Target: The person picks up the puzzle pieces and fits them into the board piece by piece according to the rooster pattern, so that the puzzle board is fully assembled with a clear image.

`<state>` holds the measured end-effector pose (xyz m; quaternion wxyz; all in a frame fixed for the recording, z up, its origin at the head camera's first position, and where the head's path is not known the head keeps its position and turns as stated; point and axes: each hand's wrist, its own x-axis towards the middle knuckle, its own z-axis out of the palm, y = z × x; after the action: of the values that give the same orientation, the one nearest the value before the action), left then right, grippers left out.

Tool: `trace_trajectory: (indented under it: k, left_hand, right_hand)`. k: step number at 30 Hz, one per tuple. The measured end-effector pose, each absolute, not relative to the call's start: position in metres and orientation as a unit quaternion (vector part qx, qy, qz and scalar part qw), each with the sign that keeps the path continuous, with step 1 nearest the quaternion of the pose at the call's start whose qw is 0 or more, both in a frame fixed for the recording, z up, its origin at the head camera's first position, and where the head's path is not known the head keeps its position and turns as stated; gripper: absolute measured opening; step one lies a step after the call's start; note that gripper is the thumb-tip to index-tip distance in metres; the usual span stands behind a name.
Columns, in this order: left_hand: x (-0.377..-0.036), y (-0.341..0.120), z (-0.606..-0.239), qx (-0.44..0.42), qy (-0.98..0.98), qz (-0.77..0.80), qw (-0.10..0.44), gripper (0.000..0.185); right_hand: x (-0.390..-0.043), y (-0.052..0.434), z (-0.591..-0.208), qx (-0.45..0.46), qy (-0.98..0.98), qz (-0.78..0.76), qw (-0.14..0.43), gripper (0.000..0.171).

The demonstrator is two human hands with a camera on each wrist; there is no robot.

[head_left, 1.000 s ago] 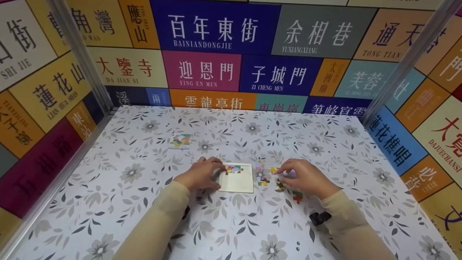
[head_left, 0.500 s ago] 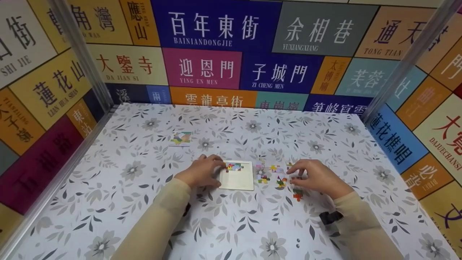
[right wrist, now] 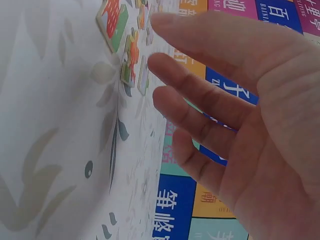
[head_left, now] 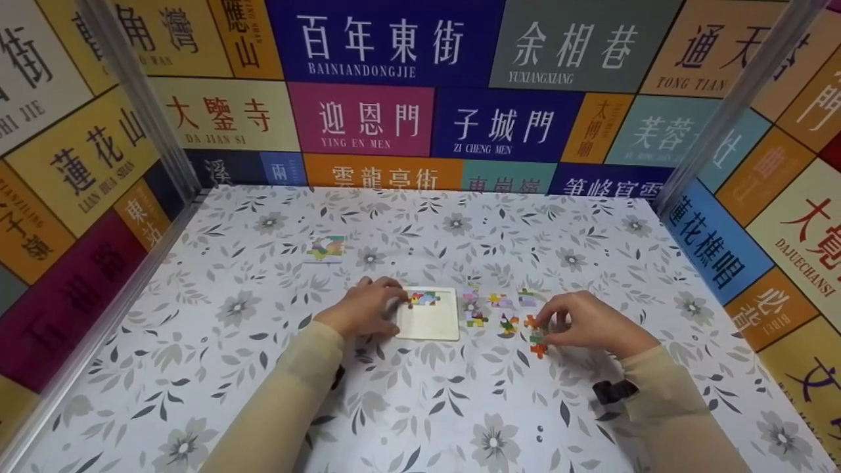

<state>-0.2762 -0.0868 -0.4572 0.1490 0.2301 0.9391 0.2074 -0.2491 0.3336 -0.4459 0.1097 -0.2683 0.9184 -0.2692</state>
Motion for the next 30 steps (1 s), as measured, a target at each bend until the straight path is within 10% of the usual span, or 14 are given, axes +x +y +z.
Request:
trace_trajectory:
  k: [30]
  left_hand:
    - [-0.276, -0.089, -0.460, 0.235, 0.939, 0.211, 0.140, 0.058]
  right_hand:
    - [-0.248, 0.333, -0.460, -0.276, 0.914, -0.275, 0.117, 0.019]
